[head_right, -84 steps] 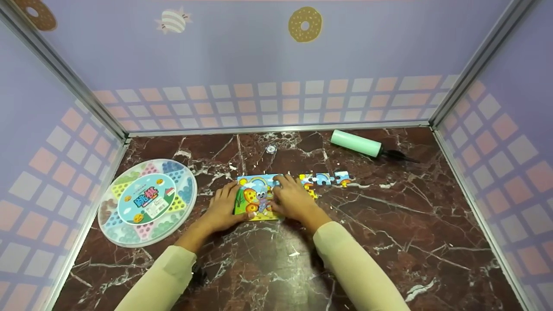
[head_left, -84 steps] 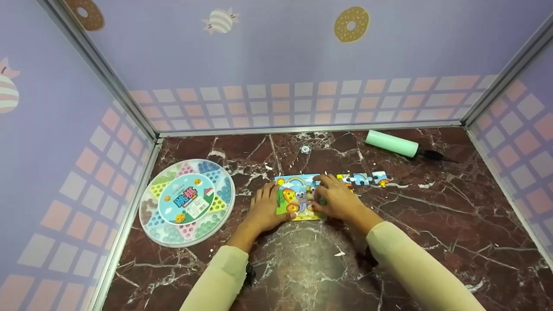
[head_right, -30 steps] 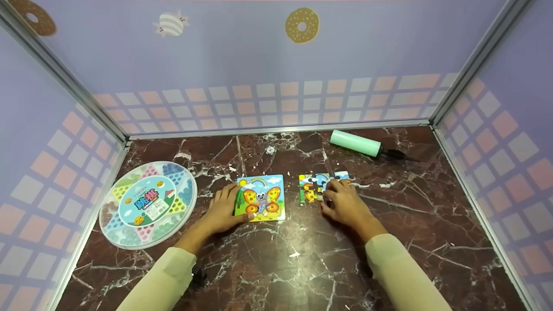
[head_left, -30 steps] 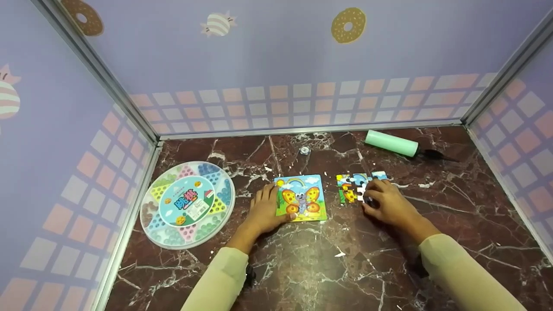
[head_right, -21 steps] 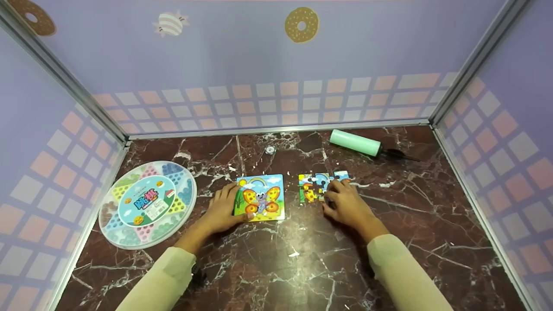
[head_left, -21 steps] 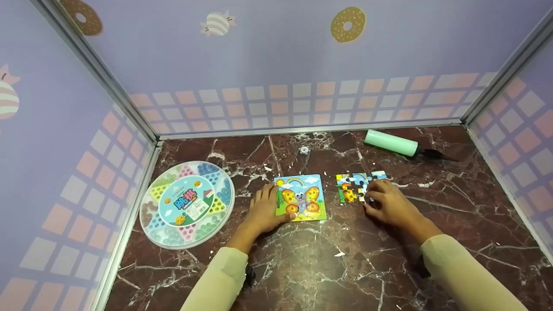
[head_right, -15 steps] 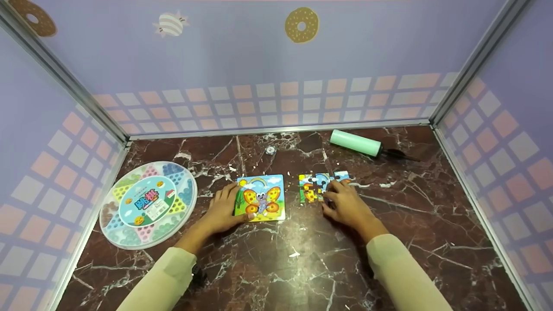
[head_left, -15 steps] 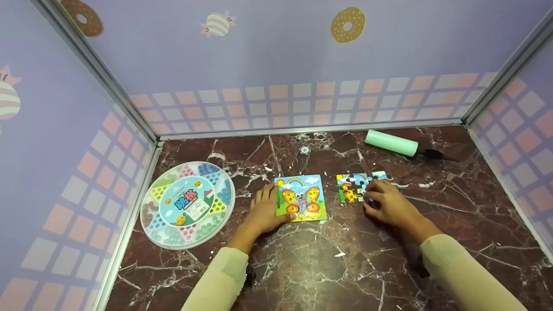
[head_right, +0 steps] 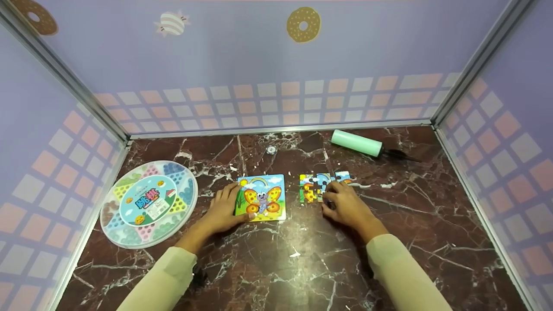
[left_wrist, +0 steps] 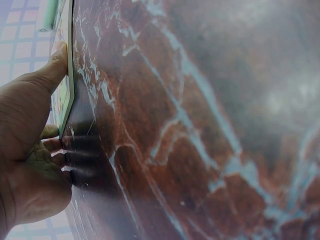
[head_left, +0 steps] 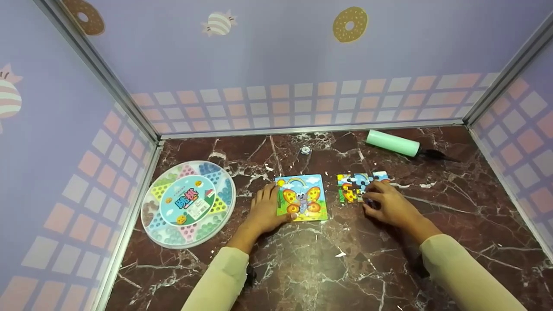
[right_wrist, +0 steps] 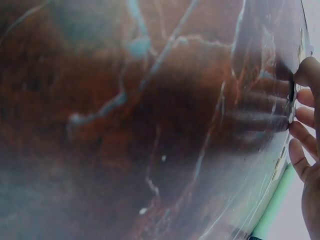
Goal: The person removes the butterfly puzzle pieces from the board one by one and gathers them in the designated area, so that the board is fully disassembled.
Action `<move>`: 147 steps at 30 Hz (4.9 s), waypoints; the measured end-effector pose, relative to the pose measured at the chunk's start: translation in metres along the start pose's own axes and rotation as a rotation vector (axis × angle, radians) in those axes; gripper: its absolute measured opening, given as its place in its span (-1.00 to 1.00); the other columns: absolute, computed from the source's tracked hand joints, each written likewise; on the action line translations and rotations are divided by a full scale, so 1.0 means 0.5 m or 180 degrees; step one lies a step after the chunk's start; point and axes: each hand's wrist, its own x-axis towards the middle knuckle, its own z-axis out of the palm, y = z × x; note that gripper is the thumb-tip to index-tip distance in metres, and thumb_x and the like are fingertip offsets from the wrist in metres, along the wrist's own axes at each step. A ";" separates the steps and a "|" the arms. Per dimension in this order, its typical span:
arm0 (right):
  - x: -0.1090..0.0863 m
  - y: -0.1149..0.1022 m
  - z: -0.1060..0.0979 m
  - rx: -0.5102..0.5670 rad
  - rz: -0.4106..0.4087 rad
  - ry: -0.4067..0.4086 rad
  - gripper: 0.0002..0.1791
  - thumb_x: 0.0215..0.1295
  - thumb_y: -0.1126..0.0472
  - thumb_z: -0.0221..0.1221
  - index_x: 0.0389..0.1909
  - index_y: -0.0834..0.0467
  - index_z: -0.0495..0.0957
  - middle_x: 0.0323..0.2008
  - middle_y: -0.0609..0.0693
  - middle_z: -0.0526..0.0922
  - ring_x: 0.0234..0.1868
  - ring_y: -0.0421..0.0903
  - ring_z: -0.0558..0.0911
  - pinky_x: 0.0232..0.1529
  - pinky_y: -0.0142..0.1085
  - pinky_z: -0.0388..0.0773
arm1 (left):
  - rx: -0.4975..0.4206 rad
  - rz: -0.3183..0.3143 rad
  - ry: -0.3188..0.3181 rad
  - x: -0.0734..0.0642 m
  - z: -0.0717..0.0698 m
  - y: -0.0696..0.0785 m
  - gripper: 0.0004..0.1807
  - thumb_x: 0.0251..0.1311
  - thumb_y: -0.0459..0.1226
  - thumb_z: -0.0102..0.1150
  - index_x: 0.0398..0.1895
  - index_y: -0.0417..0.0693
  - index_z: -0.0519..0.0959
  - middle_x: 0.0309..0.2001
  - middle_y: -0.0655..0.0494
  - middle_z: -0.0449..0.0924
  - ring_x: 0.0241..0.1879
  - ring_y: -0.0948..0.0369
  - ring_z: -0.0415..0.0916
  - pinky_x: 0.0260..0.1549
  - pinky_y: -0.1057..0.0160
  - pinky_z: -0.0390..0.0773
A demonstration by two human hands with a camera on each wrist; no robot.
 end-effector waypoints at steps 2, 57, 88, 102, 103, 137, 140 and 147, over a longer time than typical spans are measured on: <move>0.000 0.001 0.000 -0.0005 -0.0021 0.0017 -0.76 0.20 0.28 0.54 -0.12 0.25 0.85 -0.03 0.25 0.73 -0.02 0.24 0.73 0.07 0.21 0.72 | 0.0011 0.0009 0.0010 0.000 0.000 0.001 0.19 0.27 0.24 0.48 0.73 -0.24 0.18 0.72 -0.24 0.09 0.66 -0.30 0.10 0.60 -0.41 0.21; 0.006 0.003 -0.004 0.0106 0.0109 -0.0193 -0.81 0.27 0.24 0.52 -0.14 0.21 0.84 -0.01 0.20 0.73 0.01 0.20 0.73 0.14 0.17 0.73 | 0.0049 0.0008 -0.0029 0.004 0.002 -0.005 0.19 0.28 0.30 0.43 0.74 -0.20 0.18 0.75 -0.21 0.05 0.69 -0.29 0.07 0.61 -0.41 0.19; 0.057 -0.033 0.010 -0.0092 0.0097 -0.0029 -0.83 0.29 0.15 0.47 -0.18 0.14 0.83 -0.08 0.12 0.71 -0.08 0.18 0.62 0.00 0.16 0.63 | -0.0040 0.0066 0.0018 -0.005 -0.003 -0.001 0.19 0.28 0.27 0.46 0.72 -0.25 0.19 0.73 -0.27 0.08 0.66 -0.33 0.10 0.60 -0.44 0.18; 0.121 -0.107 0.051 0.0083 0.0095 -0.0267 -0.75 0.37 0.09 0.46 -0.05 0.13 0.83 -0.01 0.11 0.70 -0.01 0.17 0.63 0.06 0.18 0.66 | -0.0057 0.0106 0.0050 -0.001 0.000 -0.005 0.18 0.27 0.23 0.48 0.71 -0.30 0.19 0.71 -0.31 0.09 0.65 -0.35 0.11 0.59 -0.46 0.20; 0.124 -0.111 0.054 0.0117 0.0095 -0.0291 -0.74 0.38 0.09 0.46 -0.03 0.13 0.83 0.00 0.12 0.70 0.00 0.17 0.63 0.06 0.18 0.66 | -0.0046 0.0091 0.0038 -0.001 0.001 -0.006 0.19 0.27 0.24 0.47 0.71 -0.29 0.18 0.72 -0.30 0.08 0.66 -0.34 0.10 0.59 -0.46 0.19; 0.176 -0.176 0.104 0.0286 0.0199 -0.0627 -0.58 0.50 -0.04 0.42 0.22 0.10 0.77 0.10 0.12 0.66 0.07 0.15 0.58 -0.07 0.18 0.65 | -0.0033 0.0017 -0.0010 0.001 0.002 -0.001 0.20 0.28 0.27 0.47 0.74 -0.22 0.16 0.74 -0.24 0.07 0.68 -0.29 0.08 0.61 -0.42 0.18; 0.179 -0.180 0.105 0.0200 0.0250 -0.0663 -0.60 0.49 -0.04 0.43 0.20 0.09 0.77 0.09 0.11 0.64 0.06 0.14 0.56 -0.14 0.17 0.63 | -0.0061 0.0026 -0.0007 -0.001 -0.001 0.001 0.19 0.29 0.26 0.47 0.74 -0.23 0.16 0.74 -0.25 0.07 0.68 -0.30 0.07 0.61 -0.43 0.18; 0.196 -0.203 0.101 0.0008 0.0500 -0.0910 -0.64 0.51 0.10 0.42 0.24 0.04 0.72 0.16 0.09 0.60 0.15 0.16 0.56 -0.09 0.30 0.63 | -0.0001 0.0006 0.0007 -0.001 0.000 0.000 0.19 0.28 0.27 0.45 0.74 -0.23 0.17 0.74 -0.24 0.07 0.69 -0.29 0.07 0.61 -0.41 0.19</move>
